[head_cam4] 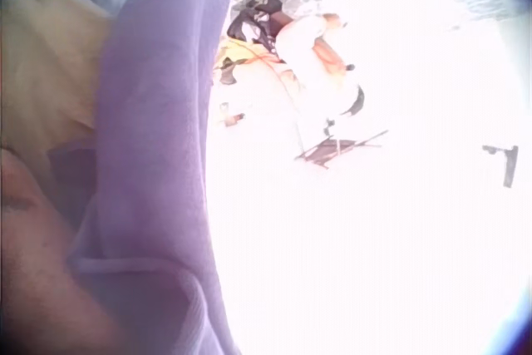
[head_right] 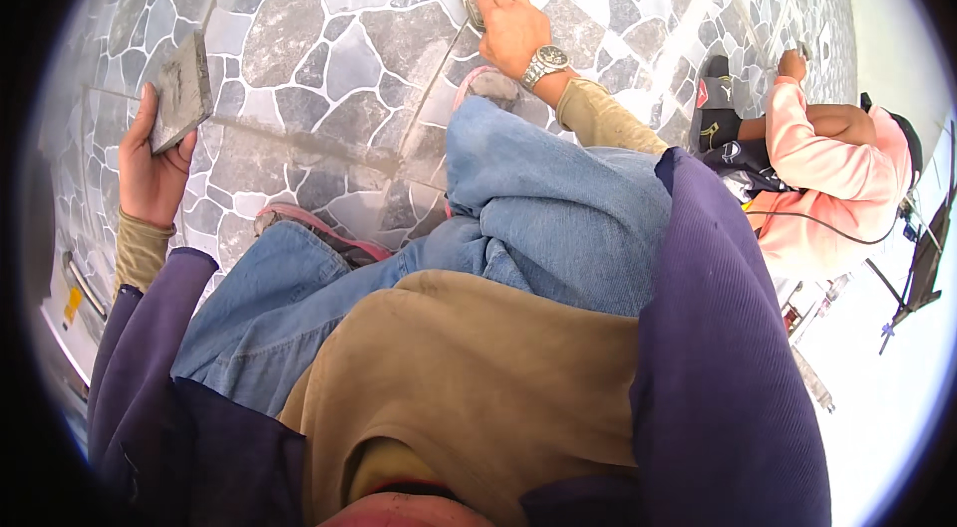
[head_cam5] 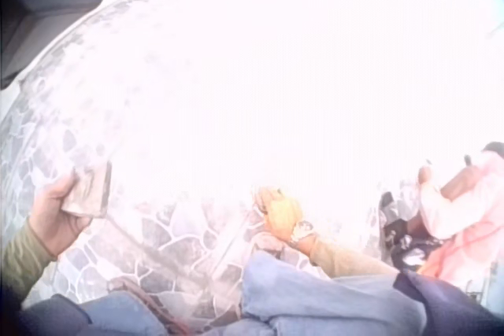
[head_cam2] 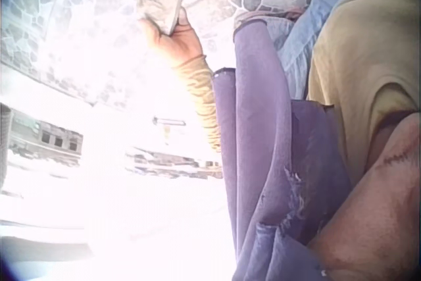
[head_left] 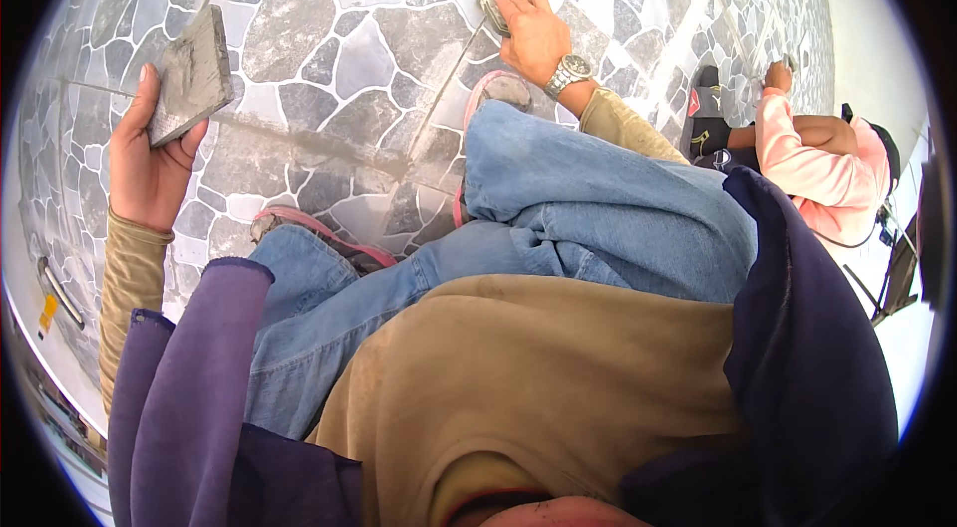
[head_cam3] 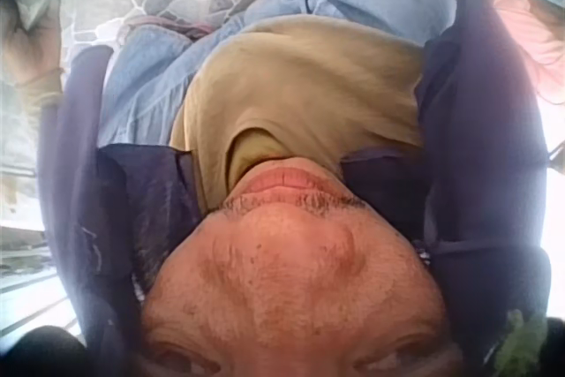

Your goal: The person applies grout to the gaps between floor tiles using a trowel and a small piece of tile.

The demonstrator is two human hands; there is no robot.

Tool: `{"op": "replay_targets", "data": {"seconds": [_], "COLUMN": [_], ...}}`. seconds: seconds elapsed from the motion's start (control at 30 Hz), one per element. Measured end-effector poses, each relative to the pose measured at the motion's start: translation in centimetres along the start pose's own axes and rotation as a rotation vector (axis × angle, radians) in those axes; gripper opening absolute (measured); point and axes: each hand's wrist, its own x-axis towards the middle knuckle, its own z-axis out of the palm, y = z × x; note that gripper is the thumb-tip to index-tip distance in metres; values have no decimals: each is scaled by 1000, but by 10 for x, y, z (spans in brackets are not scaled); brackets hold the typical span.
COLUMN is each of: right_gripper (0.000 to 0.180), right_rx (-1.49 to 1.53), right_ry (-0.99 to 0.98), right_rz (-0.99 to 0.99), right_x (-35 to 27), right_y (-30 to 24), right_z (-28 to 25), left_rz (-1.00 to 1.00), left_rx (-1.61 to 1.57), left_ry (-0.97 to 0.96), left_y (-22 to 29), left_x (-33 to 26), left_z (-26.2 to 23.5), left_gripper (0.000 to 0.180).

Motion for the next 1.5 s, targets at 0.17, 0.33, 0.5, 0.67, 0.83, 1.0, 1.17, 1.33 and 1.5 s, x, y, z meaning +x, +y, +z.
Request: {"op": "replay_targets", "data": {"seconds": [0.17, 0.33, 0.5, 0.67, 0.83, 1.0, 1.17, 1.33, 1.5], "right_gripper": [48, 50, 38, 32, 29, 31, 37, 55, 62], "right_rx": [109, 125, -22, -190, -215, -95, -21, -70, -65], "right_ry": [-208, 28, 202, 329, 430, 327, 125, 145, 10], "right_rz": [-19, -128, -312, -338, -235, -409, -470, -629, -666], "right_x": [-24, 61, 186, 301, 339, 305, 329, 392, 372], "right_y": [-29, -5, -35, -113, -145, -180, -171, -87, -82], "right_z": [-18, -40, -34, -3, 48, 54, -14, -27, -8], "left_rz": [26, 90, 42, 48, 63, 87, 103, 88, 68], "left_rx": [32, 34, 23, 12, -11, -91, -84, -88, -57], "left_ry": [32, 151, 167, 182, 176, 184, 124, 92, 141], "left_y": [2, 6, 14, 16, 22, 19, 22, 20, 13], "left_x": [2, -14, -4, -8, -25, -12, -18, -4, -1], "left_z": [8, 2, 6, 15, 9, -7, -13, 10, -1], "left_gripper": [36, 36, 39, 41, 42, 41, 44, 44, 44]}}
